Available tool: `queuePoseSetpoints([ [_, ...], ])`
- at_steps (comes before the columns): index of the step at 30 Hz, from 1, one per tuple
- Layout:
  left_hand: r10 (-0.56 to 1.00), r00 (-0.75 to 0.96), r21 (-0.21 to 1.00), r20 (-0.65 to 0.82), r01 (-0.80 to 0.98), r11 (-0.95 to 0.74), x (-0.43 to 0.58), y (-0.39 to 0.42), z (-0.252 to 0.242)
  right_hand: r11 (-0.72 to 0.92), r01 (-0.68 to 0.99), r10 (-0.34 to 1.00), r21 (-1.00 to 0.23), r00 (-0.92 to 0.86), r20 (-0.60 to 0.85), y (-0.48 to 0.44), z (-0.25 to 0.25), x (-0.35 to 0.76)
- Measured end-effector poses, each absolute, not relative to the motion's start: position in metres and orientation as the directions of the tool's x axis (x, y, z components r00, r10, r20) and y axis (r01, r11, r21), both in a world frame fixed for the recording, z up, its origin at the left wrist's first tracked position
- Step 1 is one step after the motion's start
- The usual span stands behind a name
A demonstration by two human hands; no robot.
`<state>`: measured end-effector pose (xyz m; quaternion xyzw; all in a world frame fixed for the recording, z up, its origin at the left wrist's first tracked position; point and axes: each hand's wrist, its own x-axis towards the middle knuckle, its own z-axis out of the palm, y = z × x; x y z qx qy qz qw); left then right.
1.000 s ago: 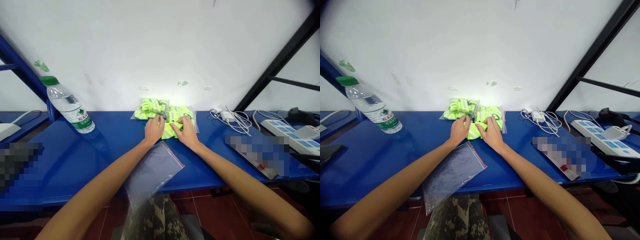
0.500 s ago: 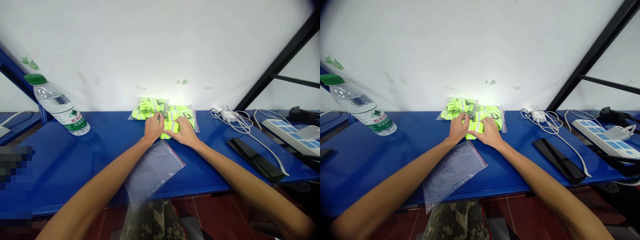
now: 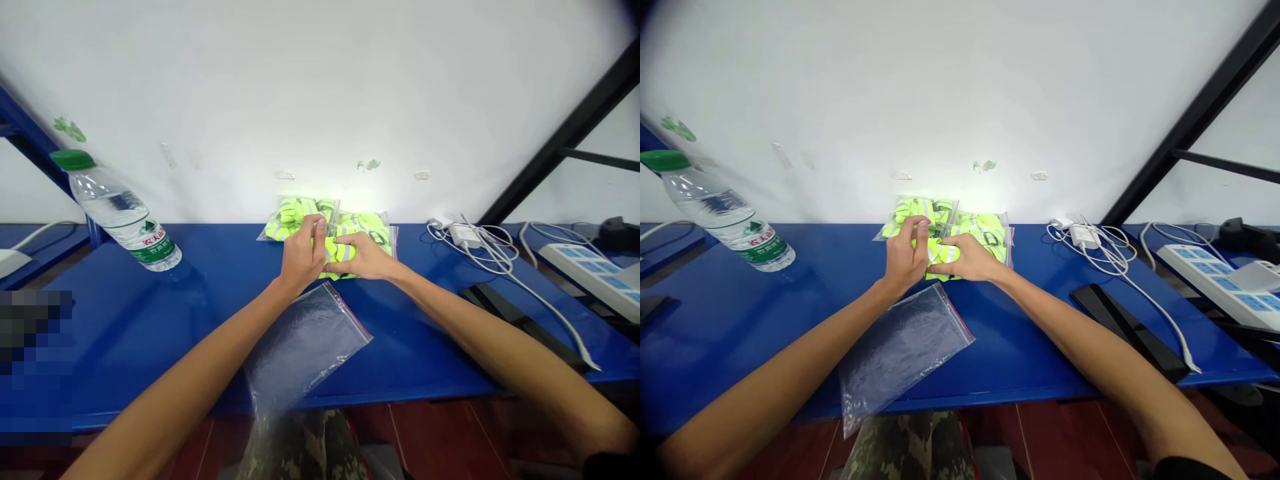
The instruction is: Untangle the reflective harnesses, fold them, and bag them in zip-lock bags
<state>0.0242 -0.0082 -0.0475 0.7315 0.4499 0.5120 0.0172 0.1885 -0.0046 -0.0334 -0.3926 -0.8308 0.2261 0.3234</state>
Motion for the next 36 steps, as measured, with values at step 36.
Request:
queuePoseSetpoints([
  [36,0.630,0.701,0.409,-0.335,0.710,-0.573,-0.004,-0.047,0.001,0.715,0.607,0.699,-0.347,-0.611,0.371,0.016,-0.042,0.180],
])
